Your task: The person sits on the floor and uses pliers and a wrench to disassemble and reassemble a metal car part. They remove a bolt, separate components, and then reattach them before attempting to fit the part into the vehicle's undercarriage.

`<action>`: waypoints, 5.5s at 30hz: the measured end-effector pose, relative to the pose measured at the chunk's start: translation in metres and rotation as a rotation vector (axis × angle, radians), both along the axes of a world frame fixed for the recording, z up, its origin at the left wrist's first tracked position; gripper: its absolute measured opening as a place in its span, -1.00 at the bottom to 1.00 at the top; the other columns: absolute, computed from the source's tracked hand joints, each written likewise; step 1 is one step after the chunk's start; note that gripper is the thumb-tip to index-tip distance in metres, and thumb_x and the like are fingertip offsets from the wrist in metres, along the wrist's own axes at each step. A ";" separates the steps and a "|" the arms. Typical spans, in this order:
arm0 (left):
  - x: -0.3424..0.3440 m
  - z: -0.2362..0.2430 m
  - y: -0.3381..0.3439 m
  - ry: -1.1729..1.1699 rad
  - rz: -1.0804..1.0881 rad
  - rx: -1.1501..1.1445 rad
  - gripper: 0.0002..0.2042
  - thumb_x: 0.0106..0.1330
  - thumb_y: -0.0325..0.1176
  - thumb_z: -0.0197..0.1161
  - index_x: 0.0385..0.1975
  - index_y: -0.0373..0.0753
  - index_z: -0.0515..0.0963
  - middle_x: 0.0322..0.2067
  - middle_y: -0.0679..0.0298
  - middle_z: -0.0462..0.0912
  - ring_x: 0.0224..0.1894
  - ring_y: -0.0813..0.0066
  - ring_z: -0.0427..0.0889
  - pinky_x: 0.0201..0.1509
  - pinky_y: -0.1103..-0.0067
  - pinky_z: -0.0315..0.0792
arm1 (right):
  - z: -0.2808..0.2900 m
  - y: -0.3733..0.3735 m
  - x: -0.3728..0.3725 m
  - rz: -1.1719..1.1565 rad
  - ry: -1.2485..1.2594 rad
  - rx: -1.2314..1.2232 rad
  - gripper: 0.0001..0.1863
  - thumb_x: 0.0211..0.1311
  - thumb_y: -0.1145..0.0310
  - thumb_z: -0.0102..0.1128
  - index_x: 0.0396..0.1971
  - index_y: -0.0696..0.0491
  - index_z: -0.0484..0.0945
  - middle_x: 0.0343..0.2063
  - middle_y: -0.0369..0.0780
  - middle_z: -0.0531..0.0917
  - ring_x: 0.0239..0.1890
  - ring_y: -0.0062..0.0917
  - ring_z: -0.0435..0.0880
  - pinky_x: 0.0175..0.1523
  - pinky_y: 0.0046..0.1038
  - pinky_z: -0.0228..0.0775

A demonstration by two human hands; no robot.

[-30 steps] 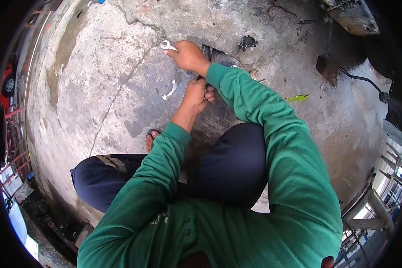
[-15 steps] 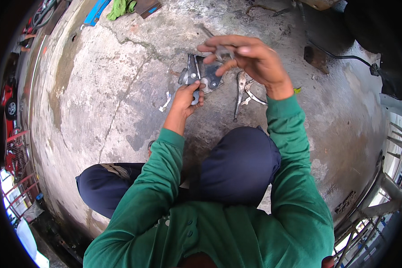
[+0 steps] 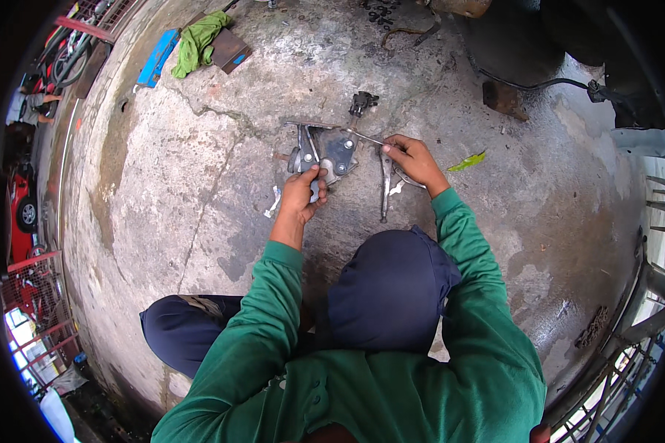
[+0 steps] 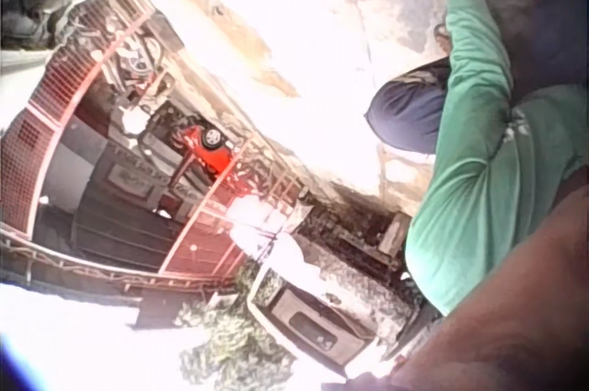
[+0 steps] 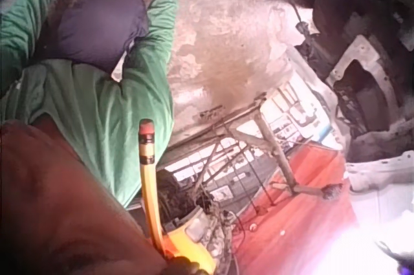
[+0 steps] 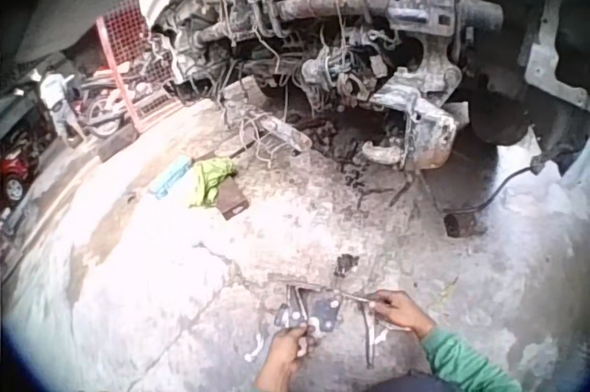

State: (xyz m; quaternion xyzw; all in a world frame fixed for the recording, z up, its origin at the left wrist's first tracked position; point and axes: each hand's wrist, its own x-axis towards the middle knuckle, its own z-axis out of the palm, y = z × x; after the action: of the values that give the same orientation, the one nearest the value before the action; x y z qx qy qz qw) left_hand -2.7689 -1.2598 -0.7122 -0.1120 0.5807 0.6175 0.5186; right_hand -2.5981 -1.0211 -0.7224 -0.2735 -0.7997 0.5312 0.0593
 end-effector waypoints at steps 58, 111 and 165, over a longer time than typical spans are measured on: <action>0.005 -0.003 0.003 -0.016 0.081 0.048 -0.76 0.47 -0.30 0.12 -0.18 -0.38 0.58 -0.58 0.28 0.49 -0.63 0.46 0.37 -0.51 0.49 0.30 | -0.002 0.022 -0.065 0.302 -0.331 0.430 -0.48 0.31 -0.09 0.24 -0.40 0.16 0.68 -0.37 0.01 0.72 -0.27 0.00 0.70 -0.17 -0.12 0.49; -0.011 -0.001 0.001 0.093 0.034 0.008 -0.79 0.44 -0.33 0.14 -0.27 -0.39 0.55 -0.60 0.21 0.52 -0.69 0.45 0.37 -0.58 0.47 0.26 | -0.005 -0.016 -0.006 0.215 -0.429 -0.399 -0.47 0.57 -0.03 -0.06 -0.43 0.11 0.57 -0.71 -0.23 0.60 -0.69 -0.53 0.56 -0.46 -0.41 0.39; 0.093 0.005 0.107 0.215 -1.013 0.513 -0.68 0.16 -0.40 0.42 -0.14 -0.46 0.64 -0.29 0.07 0.77 -0.34 0.40 0.75 -0.24 0.48 0.59 | 0.061 -0.037 0.046 -0.673 -0.553 -0.326 -0.51 0.34 0.02 0.34 -0.32 0.26 0.67 -0.53 -0.15 0.68 -0.61 -0.49 0.59 -0.54 -0.38 0.42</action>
State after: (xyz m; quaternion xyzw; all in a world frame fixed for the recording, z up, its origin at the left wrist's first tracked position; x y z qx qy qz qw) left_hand -2.6757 -1.1523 -0.7068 0.3728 0.4429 0.4210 0.6983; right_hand -2.5517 -1.0584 -0.6609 -0.6549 -0.5582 0.5085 -0.0309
